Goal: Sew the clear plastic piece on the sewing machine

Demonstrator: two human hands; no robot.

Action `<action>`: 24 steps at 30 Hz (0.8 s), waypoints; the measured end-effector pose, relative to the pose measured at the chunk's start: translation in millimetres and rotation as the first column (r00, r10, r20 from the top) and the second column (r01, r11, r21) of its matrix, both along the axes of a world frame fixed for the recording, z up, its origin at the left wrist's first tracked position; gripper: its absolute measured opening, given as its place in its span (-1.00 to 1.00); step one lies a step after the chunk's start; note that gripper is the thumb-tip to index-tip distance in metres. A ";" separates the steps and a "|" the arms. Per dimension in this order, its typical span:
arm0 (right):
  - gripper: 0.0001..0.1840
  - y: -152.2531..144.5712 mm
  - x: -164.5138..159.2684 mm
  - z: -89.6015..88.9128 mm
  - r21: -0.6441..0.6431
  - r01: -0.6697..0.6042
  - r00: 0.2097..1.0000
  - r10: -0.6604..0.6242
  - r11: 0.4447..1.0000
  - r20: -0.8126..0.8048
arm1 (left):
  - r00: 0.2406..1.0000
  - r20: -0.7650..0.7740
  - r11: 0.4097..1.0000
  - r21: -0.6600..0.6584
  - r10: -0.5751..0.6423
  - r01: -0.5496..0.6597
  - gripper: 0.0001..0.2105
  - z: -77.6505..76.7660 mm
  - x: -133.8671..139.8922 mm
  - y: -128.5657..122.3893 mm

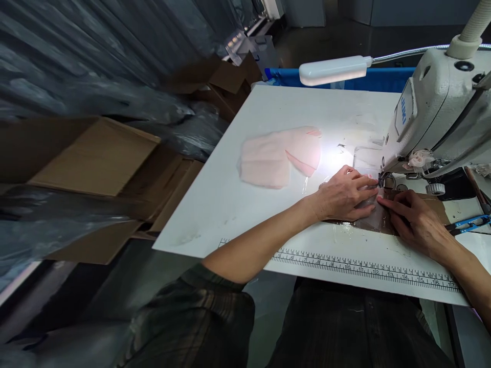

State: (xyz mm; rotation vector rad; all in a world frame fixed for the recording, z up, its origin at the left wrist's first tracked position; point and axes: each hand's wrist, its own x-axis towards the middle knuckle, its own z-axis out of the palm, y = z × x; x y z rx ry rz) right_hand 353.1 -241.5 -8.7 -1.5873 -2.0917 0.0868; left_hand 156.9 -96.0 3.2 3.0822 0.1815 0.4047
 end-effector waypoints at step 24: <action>-0.68 2.0 2.9 13.0 0.016 0.016 0.988 -0.014 1.000 -0.153 | 0.983 0.074 0.916 -0.358 -0.168 0.183 -0.80 6.9 -4.4 7.7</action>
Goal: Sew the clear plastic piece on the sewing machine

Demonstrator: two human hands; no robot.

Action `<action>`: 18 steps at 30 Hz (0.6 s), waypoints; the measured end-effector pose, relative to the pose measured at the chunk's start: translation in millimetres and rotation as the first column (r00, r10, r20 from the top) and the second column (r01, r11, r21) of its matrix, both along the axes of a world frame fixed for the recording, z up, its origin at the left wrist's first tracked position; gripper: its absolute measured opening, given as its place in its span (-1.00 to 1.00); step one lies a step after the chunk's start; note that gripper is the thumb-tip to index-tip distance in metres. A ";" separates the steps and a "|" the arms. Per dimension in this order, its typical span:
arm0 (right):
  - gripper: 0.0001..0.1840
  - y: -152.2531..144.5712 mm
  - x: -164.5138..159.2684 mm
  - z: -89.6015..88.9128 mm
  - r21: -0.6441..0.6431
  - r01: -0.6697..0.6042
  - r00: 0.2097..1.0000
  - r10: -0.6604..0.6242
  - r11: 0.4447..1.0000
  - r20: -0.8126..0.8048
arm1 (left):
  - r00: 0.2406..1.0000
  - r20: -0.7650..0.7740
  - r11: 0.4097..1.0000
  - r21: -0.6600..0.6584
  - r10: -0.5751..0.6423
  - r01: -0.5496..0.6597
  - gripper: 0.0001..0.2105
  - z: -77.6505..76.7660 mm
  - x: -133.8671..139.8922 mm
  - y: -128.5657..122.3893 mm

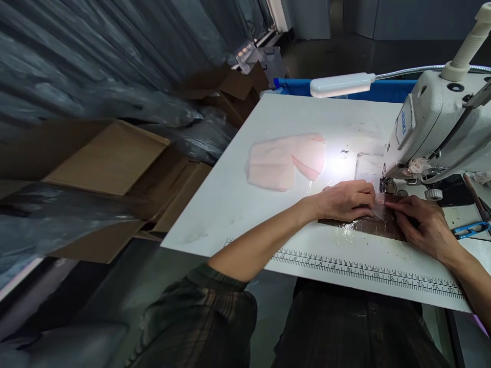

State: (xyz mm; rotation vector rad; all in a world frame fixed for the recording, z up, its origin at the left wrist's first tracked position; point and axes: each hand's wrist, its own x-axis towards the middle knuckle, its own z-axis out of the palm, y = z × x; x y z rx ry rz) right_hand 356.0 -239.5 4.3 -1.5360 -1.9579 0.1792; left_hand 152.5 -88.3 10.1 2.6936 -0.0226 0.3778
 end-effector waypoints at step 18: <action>-0.68 -0.2 3.9 4.0 -0.111 0.119 0.984 -0.132 0.987 -0.118 | 0.954 0.295 0.993 -0.114 0.055 -0.022 -0.85 -4.2 2.6 -0.7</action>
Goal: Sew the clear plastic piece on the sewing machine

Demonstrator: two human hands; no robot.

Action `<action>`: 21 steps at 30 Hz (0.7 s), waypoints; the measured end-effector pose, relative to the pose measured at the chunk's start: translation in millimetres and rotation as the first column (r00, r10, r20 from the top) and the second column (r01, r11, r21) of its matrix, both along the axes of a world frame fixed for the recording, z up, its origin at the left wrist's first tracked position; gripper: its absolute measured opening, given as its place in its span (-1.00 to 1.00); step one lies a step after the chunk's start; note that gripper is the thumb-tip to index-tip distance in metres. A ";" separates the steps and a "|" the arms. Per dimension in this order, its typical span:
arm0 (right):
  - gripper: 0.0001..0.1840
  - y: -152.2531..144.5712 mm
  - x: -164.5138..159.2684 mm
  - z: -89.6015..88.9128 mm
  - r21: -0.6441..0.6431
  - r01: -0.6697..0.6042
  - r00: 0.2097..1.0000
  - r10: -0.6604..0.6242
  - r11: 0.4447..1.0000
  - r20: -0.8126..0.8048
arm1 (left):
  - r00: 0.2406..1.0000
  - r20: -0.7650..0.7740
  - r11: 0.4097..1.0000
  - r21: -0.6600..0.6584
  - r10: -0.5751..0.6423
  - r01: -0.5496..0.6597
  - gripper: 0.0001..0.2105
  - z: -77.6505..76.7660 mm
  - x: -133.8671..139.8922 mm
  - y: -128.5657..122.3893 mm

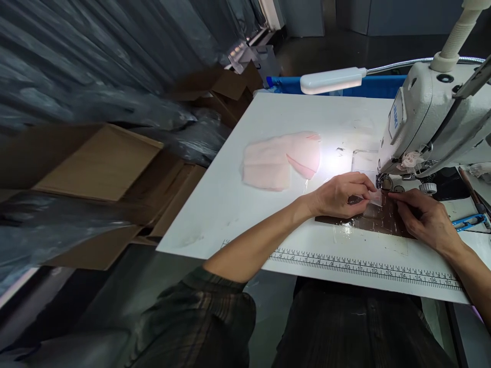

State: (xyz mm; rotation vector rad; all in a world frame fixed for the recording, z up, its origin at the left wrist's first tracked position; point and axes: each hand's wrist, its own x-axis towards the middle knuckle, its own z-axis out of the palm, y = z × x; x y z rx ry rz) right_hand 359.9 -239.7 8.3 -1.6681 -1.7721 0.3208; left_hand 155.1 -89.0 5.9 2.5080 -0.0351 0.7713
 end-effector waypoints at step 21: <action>-0.67 32.2 9.5 18.4 -0.255 0.070 0.991 -0.039 0.964 0.128 | 0.996 -0.070 0.917 0.391 -0.052 0.075 -0.77 -10.1 7.0 -2.2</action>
